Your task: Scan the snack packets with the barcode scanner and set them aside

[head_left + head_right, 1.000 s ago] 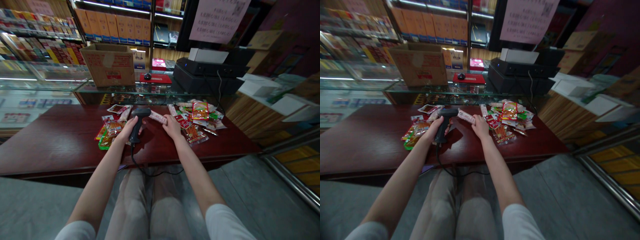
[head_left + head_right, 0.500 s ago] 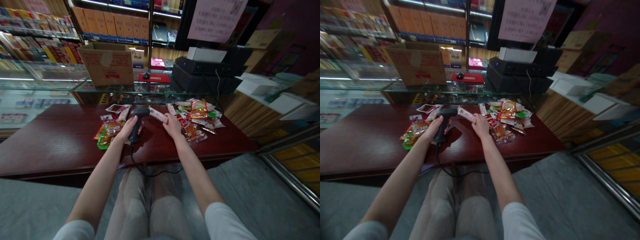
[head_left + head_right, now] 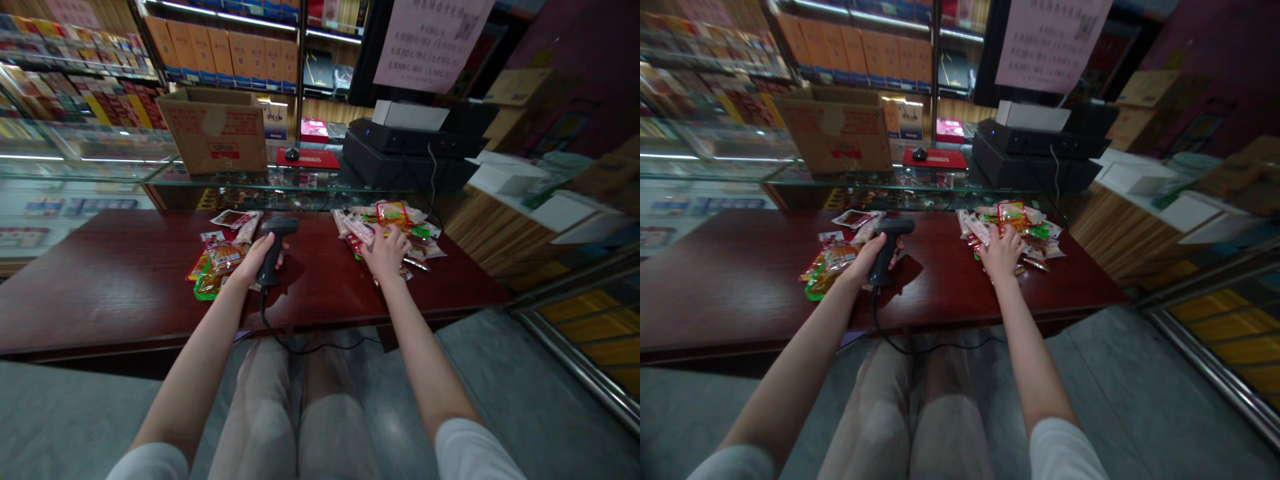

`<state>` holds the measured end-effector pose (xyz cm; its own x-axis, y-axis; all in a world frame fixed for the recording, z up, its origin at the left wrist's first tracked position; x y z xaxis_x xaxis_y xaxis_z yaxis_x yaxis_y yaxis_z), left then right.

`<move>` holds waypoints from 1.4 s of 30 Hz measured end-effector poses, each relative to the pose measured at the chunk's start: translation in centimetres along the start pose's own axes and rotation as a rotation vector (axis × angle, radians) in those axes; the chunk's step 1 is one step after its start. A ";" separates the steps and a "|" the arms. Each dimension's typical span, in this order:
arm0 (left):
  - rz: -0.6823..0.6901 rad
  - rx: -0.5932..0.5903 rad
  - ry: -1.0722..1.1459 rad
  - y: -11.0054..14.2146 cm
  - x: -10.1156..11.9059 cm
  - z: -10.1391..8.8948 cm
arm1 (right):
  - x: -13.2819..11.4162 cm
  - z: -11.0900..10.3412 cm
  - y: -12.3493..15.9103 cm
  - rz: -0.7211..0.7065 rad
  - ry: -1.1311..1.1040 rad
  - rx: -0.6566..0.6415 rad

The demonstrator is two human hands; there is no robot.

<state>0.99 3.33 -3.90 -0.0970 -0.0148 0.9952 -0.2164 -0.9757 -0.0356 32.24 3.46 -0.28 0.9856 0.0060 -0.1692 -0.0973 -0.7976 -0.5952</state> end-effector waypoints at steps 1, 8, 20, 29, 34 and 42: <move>-0.002 0.002 -0.002 0.0 0.0 0.0 | -0.6 0.3 0.3 -0.073 0.000 -0.028; -0.010 0.095 0.040 0.5 0.8 -0.7 | -2.2 1.2 1.3 -0.201 -0.081 -0.093; -0.146 0.374 0.006 2.5 1.1 -4.4 | -7.6 2.5 2.4 -0.224 -0.430 -0.229; -0.236 0.243 0.157 -2.9 -1.1 0.5 | -10.7 3.9 3.9 -0.292 -0.528 -0.409; -0.157 0.161 0.292 -3.2 -0.3 2.2 | -11.3 4.9 3.5 -0.408 -0.472 -0.464; -0.157 0.005 0.235 -0.1 2.1 -0.9 | -11.9 4.9 2.1 -0.580 -0.326 -0.452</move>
<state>-0.11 3.63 -1.90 -0.2851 0.1872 0.9400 -0.2420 -0.9630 0.1184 19.62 4.71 -3.38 0.7651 0.6144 -0.1927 0.5521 -0.7799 -0.2948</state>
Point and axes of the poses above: each hand's wrist, its own y-axis away from the middle knuckle, its own z-axis out of the palm, x = y × z, the point moved 6 cm from there along -y, towards the middle knuckle, and after that the axes turned 6 degrees about -y, right-handed, at the moved point
